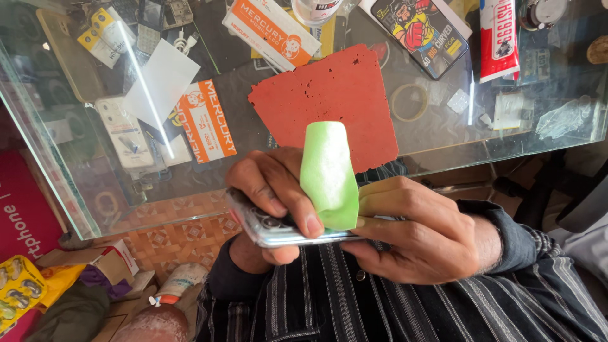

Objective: The person applies glue from a tube onto the back of a disassembled smartphone resting on a red mat, then presses the phone parts together and wipes the device with a green cloth. They handle a small tool, pick up the phone, and press and test the screen with their fingers.

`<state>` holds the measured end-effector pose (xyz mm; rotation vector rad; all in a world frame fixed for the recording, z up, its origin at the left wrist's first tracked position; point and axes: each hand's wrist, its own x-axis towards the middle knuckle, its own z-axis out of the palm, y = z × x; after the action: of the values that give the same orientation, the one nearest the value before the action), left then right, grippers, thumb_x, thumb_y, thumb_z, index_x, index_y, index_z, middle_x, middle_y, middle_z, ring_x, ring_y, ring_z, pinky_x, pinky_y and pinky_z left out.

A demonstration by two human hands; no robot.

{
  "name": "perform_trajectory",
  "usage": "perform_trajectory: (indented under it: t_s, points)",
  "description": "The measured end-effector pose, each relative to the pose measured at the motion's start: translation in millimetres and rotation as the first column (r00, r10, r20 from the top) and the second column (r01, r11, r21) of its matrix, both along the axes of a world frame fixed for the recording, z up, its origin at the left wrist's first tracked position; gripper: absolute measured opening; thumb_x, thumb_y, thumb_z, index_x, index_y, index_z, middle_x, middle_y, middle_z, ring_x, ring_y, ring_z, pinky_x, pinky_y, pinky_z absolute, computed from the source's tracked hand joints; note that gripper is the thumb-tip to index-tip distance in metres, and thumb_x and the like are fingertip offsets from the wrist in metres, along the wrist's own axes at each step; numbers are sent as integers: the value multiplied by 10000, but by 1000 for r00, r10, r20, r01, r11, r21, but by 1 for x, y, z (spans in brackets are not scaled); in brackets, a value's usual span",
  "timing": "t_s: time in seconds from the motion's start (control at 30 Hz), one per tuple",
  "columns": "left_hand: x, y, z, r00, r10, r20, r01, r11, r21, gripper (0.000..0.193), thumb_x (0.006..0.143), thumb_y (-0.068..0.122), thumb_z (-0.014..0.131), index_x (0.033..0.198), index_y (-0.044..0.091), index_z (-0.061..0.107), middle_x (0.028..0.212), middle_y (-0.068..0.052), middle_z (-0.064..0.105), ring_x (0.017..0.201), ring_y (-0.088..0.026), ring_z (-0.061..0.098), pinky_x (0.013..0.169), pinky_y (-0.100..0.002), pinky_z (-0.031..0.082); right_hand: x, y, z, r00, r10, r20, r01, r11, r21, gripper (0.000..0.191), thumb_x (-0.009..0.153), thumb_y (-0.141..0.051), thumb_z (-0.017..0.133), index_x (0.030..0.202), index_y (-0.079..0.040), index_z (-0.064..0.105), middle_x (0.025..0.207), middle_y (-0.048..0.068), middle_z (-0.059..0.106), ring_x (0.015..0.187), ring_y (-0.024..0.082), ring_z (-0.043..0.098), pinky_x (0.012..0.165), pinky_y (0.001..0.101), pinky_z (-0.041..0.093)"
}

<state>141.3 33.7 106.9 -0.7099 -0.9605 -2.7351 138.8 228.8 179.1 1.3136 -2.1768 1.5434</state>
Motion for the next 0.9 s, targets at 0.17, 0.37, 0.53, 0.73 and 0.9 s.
perform_trajectory:
  t_s: [0.17,0.37,0.53,0.73,0.9]
  points:
    - [5,5,-8,999,11,32,-11,1000,-6,399,863,339,856,1012,148,539,814,-18,759,856,-171,698,727,-317,603,0,4,-6,998,33,-50,-33,999,-6,259,867,65,834,1058,102,662,1039,182,674,908,334,730,756,407,622]
    - [4,5,-15,995,33,90,-34,999,9,390,879,323,852,1022,160,528,786,-23,749,837,-161,672,757,-311,565,1,6,-3,1000,12,-12,-11,998,64,346,840,-77,859,1059,116,673,1005,189,686,877,330,737,739,406,617]
    - [0,9,-20,998,39,51,-44,994,102,401,863,331,858,1009,144,534,763,-15,748,831,-166,648,775,-333,553,11,-4,-8,983,-118,141,117,993,15,602,781,-350,890,1051,109,610,990,228,680,855,312,734,703,360,601]
    - [-5,11,-25,998,52,-38,-48,993,105,380,855,347,851,992,155,553,806,6,749,844,-153,614,782,-322,517,13,-4,-11,989,-114,92,111,993,39,360,868,-87,891,1079,64,642,1002,186,688,889,290,738,763,369,616]
    - [-21,5,-26,964,154,-215,-172,983,-67,370,846,393,828,998,161,583,889,10,767,810,-166,558,741,-332,475,4,4,-14,991,-130,-17,131,987,94,321,815,74,841,1071,69,647,1011,181,681,890,313,730,768,396,618]
